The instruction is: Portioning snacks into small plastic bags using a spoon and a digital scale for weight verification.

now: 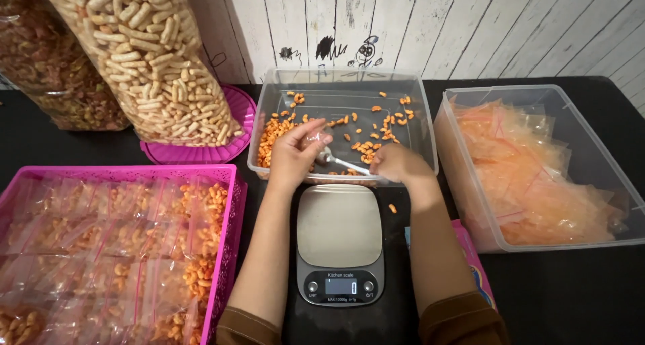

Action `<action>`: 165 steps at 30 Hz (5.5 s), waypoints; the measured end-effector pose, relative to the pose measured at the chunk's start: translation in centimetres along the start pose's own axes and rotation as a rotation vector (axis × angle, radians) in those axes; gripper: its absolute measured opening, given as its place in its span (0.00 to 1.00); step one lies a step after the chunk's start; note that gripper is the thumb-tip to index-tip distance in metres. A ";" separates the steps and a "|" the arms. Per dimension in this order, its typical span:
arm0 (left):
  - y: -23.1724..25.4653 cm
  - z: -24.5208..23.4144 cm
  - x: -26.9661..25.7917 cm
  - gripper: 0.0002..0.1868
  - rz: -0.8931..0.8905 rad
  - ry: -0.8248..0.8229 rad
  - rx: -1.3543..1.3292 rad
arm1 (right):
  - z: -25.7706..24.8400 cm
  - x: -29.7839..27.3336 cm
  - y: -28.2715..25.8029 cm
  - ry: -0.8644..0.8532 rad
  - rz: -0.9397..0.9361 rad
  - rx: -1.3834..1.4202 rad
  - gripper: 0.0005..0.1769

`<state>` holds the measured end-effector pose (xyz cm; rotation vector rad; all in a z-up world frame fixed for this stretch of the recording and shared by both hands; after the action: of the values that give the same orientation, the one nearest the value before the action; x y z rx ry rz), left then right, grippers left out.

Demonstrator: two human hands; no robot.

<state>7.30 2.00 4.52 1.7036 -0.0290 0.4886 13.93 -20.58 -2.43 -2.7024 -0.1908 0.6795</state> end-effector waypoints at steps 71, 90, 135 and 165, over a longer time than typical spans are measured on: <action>-2.3 -0.6 2.6 0.25 -0.015 -0.016 0.420 | -10.5 -6.9 -8.9 0.328 -0.761 1.125 0.13; -2.5 -2.1 2.9 0.27 -0.116 0.131 0.356 | -3.4 0.1 -5.5 0.137 -0.311 1.156 0.15; -0.6 -1.2 1.9 0.35 -0.139 0.011 0.478 | -6.0 -0.7 -3.1 0.127 -0.404 1.058 0.14; -1.2 -1.0 2.3 0.35 -0.074 -0.046 0.300 | -10.0 1.7 -4.9 -0.535 -1.180 1.221 0.28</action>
<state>9.44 3.79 4.27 2.0015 0.0777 0.4130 19.98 -18.69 6.83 -0.9196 -0.9842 0.7058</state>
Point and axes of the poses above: each hand's wrist, its own x-axis towards the middle knuckle, its own z-axis out of the palm, y = z × x, the point moved 9 cm from there along x, towards the middle knuckle, and after that the axes turned 7 degrees about x, right-handed, at the moved point
